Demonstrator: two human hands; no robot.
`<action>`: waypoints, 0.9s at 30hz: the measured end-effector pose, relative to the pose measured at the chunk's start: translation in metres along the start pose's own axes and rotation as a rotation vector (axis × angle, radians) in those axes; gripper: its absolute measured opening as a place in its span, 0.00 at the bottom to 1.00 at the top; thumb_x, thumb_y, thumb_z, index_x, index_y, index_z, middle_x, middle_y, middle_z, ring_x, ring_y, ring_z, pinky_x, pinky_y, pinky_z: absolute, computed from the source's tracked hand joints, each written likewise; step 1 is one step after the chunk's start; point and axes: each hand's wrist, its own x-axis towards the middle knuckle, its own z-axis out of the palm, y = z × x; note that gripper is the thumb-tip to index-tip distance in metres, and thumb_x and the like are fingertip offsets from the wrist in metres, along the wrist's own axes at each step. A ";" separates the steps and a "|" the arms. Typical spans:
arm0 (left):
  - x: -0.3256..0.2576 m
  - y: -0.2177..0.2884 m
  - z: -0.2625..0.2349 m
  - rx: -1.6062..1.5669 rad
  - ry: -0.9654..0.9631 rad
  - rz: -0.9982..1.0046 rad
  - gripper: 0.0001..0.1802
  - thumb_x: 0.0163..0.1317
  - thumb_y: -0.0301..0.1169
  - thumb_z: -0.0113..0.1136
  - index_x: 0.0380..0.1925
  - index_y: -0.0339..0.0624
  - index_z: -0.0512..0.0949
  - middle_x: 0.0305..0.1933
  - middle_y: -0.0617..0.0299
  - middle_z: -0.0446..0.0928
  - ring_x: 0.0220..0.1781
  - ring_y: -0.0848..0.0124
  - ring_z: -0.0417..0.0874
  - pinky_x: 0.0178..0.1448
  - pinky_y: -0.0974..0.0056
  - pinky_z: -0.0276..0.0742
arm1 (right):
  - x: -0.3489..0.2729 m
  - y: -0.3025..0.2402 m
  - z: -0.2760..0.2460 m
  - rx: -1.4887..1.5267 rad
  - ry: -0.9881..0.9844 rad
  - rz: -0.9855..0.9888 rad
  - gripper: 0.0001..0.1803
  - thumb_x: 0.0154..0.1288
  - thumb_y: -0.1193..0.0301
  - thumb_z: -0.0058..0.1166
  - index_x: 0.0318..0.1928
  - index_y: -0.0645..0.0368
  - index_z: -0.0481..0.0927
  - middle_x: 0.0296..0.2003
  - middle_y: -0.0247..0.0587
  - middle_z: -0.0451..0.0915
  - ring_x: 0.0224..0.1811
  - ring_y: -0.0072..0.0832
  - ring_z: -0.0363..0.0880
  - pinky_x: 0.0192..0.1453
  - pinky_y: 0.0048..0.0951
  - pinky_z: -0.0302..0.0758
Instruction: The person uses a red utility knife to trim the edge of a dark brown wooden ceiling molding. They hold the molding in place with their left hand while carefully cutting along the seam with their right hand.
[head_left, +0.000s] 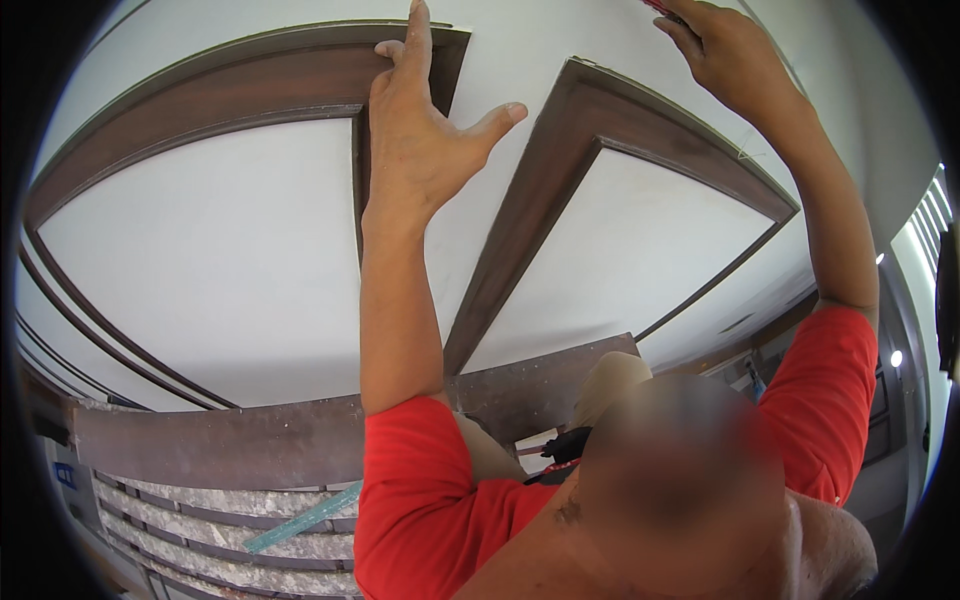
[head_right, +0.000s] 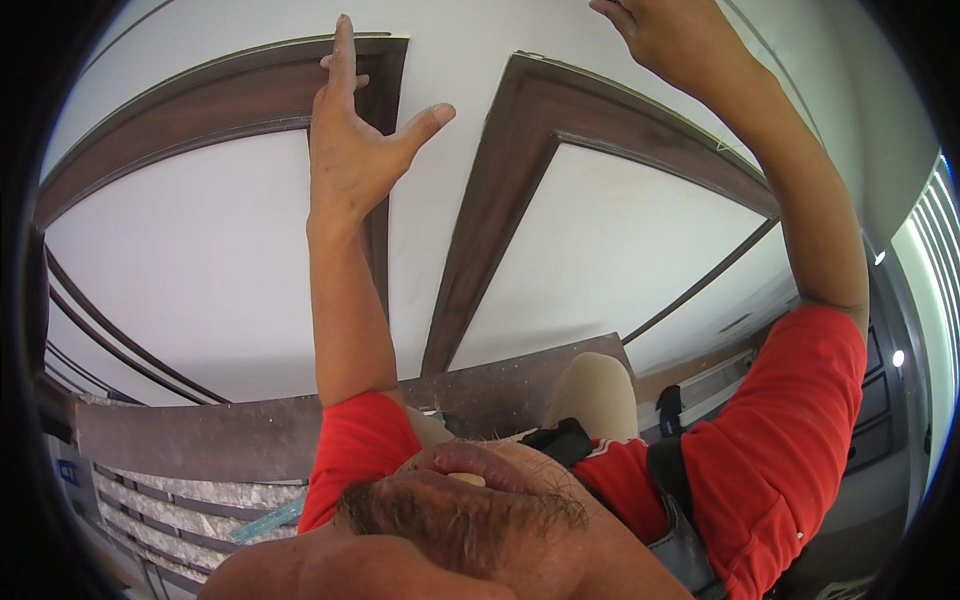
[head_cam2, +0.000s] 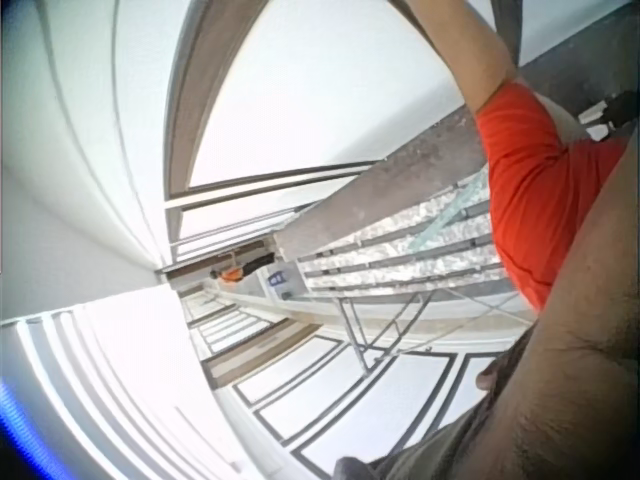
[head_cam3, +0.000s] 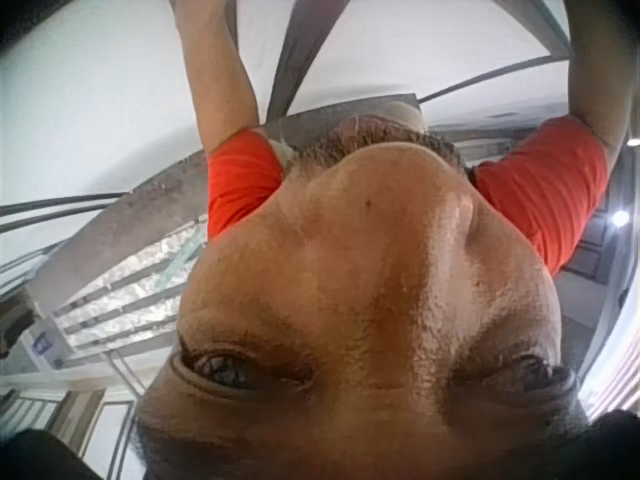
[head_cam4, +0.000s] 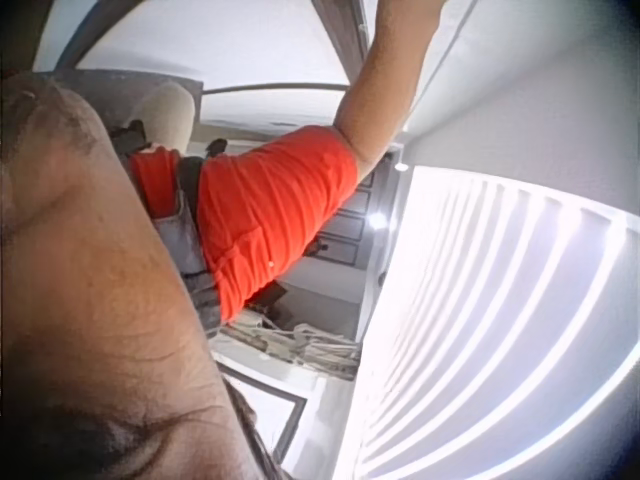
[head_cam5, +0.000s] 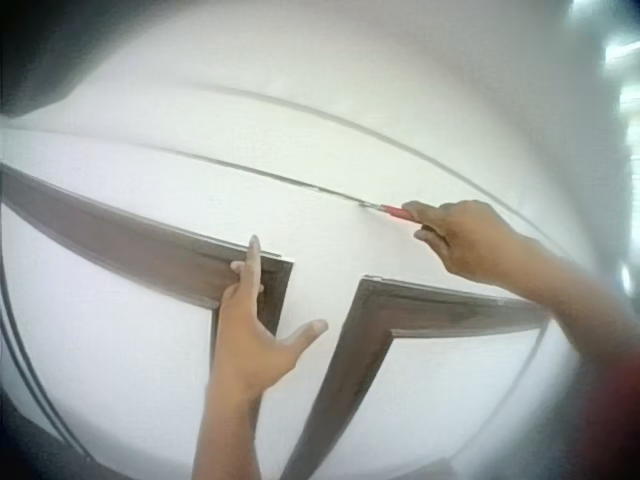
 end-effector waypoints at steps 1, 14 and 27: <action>0.000 -0.001 0.001 -0.006 -0.005 -0.010 0.69 0.46 0.51 0.83 0.83 0.51 0.48 0.78 0.27 0.55 0.72 0.45 0.72 0.73 0.43 0.70 | 0.000 0.002 0.003 -0.002 0.005 -0.012 0.21 0.76 0.66 0.53 0.64 0.61 0.76 0.35 0.60 0.85 0.37 0.56 0.83 0.44 0.52 0.78; 0.004 -0.003 0.007 0.008 -0.003 0.018 0.72 0.44 0.48 0.85 0.83 0.51 0.46 0.77 0.22 0.55 0.75 0.40 0.68 0.75 0.43 0.68 | -0.029 0.040 0.010 -0.018 -0.061 0.054 0.22 0.77 0.65 0.52 0.66 0.61 0.75 0.38 0.61 0.85 0.40 0.57 0.84 0.46 0.53 0.78; 0.006 0.001 0.002 -0.092 -0.055 -0.016 0.71 0.45 0.45 0.85 0.83 0.50 0.47 0.76 0.18 0.54 0.76 0.40 0.67 0.75 0.47 0.68 | -0.058 0.074 0.025 -0.148 -0.010 0.072 0.23 0.80 0.61 0.52 0.70 0.52 0.74 0.38 0.51 0.86 0.35 0.46 0.83 0.45 0.44 0.79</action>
